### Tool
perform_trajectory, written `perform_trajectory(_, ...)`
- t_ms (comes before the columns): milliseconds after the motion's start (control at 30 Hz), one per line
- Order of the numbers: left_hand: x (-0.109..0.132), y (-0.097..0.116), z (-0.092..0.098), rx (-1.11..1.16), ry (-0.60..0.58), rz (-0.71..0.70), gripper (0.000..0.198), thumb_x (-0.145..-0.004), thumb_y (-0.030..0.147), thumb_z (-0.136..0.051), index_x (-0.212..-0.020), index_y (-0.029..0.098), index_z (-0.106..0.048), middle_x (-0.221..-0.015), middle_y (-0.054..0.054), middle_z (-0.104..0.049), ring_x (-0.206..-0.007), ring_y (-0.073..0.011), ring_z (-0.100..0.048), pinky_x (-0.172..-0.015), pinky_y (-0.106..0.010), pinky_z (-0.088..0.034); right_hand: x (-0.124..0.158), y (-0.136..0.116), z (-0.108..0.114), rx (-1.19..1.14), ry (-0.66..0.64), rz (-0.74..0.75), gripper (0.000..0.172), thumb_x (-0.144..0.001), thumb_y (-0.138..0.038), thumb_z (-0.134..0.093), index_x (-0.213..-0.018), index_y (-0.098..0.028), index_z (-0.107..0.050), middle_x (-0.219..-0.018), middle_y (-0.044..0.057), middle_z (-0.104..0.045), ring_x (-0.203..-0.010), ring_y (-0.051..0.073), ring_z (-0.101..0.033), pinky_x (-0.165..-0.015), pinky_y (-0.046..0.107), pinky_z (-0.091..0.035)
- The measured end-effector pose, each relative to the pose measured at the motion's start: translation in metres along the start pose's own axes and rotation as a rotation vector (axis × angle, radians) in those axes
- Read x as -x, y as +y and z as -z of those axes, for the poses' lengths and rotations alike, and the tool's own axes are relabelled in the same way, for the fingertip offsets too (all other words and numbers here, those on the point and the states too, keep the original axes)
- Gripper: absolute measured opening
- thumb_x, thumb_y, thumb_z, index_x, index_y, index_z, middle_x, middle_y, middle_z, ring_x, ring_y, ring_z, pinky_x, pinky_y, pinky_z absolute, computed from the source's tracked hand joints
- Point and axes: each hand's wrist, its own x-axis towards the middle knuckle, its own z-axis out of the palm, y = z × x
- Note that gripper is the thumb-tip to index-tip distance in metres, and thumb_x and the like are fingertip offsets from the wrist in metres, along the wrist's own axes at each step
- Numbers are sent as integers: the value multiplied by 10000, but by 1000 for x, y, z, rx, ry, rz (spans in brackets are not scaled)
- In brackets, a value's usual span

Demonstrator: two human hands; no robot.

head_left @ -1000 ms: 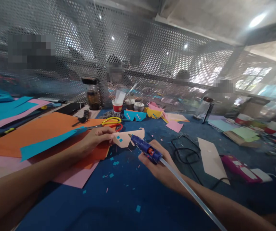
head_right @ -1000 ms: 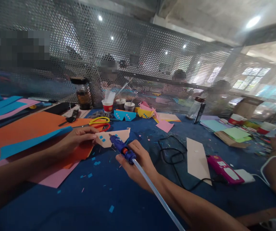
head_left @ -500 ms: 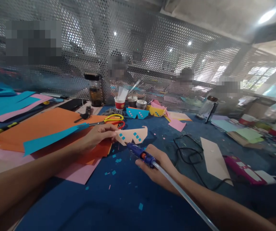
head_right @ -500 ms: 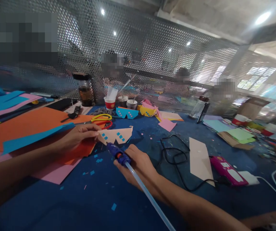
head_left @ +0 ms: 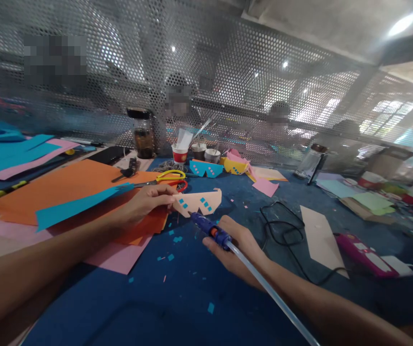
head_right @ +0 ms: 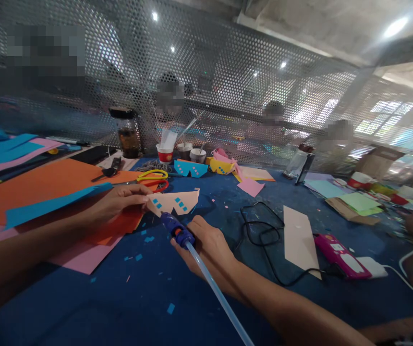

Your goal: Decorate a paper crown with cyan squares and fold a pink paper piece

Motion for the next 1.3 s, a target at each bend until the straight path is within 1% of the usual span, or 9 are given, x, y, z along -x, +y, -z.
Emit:
perform_trajectory(333,0,2,0,-6,-7,-5,259,-751,413,-872,-885,208,-789,-740,-42,-712,-709,-204,-607,-703,-334,-498,0,2,-3,42,13,4,235,-1035,-374,-657,-870,-233,-566,-902,-8,-577,-710,137,-587,-657,270,-403)
perform_trajectory(533,-1,0,0,-1,-6,-5,244,-761,405,-858,-882,205,-788,-750,-45,-716,-718,-209,-621,-727,-345,-523,-1,1,-3,62,17,15,241,-1039,-372,-652,-866,-234,-558,-895,-8,-575,-712,135,-588,-656,263,-402)
perform_trajectory(700,-1,-3,1,3,-10,-5,236,-765,407,-859,-879,211,-793,-745,-40,-710,-723,-201,-615,-705,-316,-507,-1,1,-3,65,14,14,244,-1037,-377,-654,-864,-233,-561,-896,-8,-573,-702,131,-583,-652,262,-398)
perform_trajectory(833,-1,-3,1,7,-11,-2,232,-779,405,-843,-894,210,-792,-757,-44,-715,-732,-206,-624,-708,-321,-507,0,3,-4,69,19,27,230,-1030,-363,-655,-866,-233,-560,-896,-6,-570,-701,132,-585,-652,261,-398)
perform_trajectory(1067,-2,-3,1,-6,-7,-15,250,-758,402,-864,-886,198,-796,-744,-45,-717,-723,-200,-610,-700,-318,-496,0,8,-6,79,33,45,229,-1027,-360,-673,-874,-229,-563,-894,-11,-564,-693,126,-574,-640,258,-380)
perform_trajectory(1300,-2,-2,2,-11,-12,-16,231,-777,390,-847,-894,198,-795,-747,-43,-723,-724,-193,-613,-696,-309,-488,0,9,-8,94,40,59,211,-1018,-350,-679,-882,-228,-573,-891,-7,-576,-708,137,-594,-649,259,-390)
